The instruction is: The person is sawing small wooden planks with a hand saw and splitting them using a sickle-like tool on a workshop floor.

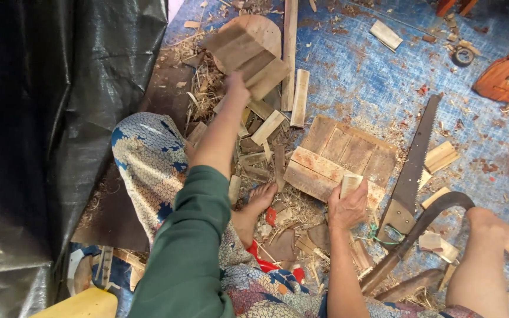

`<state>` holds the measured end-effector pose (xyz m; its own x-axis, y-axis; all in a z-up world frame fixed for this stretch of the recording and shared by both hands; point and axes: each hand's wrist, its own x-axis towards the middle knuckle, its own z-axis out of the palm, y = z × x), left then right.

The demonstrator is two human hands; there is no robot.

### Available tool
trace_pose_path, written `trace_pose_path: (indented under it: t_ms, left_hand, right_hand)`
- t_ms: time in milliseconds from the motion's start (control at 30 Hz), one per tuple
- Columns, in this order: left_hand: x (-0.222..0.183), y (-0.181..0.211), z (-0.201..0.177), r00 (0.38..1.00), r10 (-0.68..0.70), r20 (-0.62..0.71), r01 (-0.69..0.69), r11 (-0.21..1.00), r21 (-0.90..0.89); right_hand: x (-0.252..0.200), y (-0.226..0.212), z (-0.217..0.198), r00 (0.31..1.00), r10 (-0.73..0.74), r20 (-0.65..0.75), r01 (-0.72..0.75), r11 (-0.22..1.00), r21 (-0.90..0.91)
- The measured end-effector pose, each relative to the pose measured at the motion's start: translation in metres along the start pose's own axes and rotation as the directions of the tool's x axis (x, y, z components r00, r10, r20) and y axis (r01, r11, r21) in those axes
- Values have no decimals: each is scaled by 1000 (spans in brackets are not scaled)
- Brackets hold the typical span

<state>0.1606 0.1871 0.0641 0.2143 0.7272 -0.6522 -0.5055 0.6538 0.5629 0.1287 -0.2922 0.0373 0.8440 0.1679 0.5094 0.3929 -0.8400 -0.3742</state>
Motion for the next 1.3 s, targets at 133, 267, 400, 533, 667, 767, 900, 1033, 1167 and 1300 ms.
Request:
trace_pose_path:
  t_ms: [133, 267, 400, 533, 667, 767, 900, 1033, 1167, 1300]
  left_hand:
    - [-75, 84, 23, 977, 208, -48, -95, 626, 774]
    - [68, 137, -37, 958, 277, -78, -238, 914, 329]
    - [29, 198, -48, 920, 362, -151, -306, 903, 302]
    - [7, 258, -51, 777, 603, -182, -425, 715, 556]
    - [-48, 317, -44, 827, 544, -143, -418, 765, 490]
    - [-84, 341, -55, 794, 604, -68, -513, 725, 460]
    - [-51, 348, -99, 783, 617, -82, -481, 684, 548]
    - [-18, 323, -144, 737, 676, -7, -484, 535, 692]
    - [-25, 292, -166, 830, 549, -96, -320, 611, 724]
    - [-23, 267, -176, 825, 560, -74, -329, 582, 744]
  right_hand:
    - [-4, 3, 2, 995, 76, 58, -76, 997, -4]
    - [14, -22, -28, 979, 76, 190, -60, 994, -88]
    - [18, -23, -34, 973, 63, 221, -51, 997, -61]
    - [15, -19, -36, 946, 95, 311, -99, 995, -2]
    - [11, -11, -29, 958, 63, 279, -78, 996, 44]
    - [7, -1, -21, 962, 29, 272, -45, 998, 53]
    - [6, -8, -33, 946, 27, 323, -45, 998, 49]
    - [2, -2, -33, 936, 46, 349, -65, 997, 42]
    - [-7, 15, -37, 937, -12, 349, -19, 996, 86]
    - [-1, 65, -54, 919, -24, 394, 18, 1000, 20]
